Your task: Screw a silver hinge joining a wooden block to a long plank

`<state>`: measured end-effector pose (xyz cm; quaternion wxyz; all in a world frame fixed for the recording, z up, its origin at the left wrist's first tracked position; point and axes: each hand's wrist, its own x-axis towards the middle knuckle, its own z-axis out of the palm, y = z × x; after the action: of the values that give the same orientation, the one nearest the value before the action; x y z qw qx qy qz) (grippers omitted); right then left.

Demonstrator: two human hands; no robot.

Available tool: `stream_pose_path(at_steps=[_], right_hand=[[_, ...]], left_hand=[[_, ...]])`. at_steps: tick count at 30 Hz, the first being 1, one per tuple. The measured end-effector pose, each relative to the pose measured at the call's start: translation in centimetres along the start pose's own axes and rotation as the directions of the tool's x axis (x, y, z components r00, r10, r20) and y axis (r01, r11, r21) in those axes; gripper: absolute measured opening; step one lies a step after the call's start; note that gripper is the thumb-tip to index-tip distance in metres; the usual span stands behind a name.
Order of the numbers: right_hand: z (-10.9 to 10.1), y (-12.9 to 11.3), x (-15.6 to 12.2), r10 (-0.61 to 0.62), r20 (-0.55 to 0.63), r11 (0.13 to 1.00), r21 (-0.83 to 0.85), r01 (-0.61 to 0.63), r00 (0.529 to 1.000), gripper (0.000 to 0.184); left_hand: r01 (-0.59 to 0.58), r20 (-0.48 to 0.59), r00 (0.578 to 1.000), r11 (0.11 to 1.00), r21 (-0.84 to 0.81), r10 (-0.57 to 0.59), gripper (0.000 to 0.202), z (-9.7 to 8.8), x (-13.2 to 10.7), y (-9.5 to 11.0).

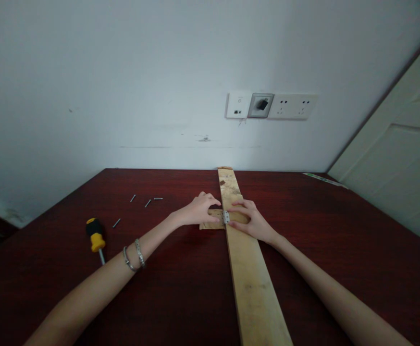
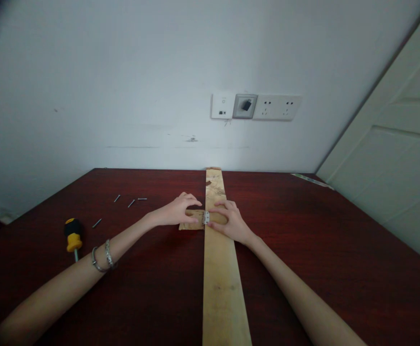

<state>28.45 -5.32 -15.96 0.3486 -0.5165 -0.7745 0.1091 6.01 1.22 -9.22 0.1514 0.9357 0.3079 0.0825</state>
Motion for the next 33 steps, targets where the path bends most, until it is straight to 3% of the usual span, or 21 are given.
stream_pose_path(at_steps=[18,33], right_hand=[[0.0,0.1,0.0,0.0,0.013,1.0,-0.015,0.0,1.0,0.036],[0.0,0.0,0.0,-0.029,-0.002,0.999,-0.026,0.028,1.0,0.032]], left_hand=[[-0.008,0.005,1.0,1.0,-0.011,0.008,0.045,-0.1,-0.1,0.1],[-0.017,0.032,0.999,1.0,-0.017,0.018,0.046,1.5,0.1,0.5]])
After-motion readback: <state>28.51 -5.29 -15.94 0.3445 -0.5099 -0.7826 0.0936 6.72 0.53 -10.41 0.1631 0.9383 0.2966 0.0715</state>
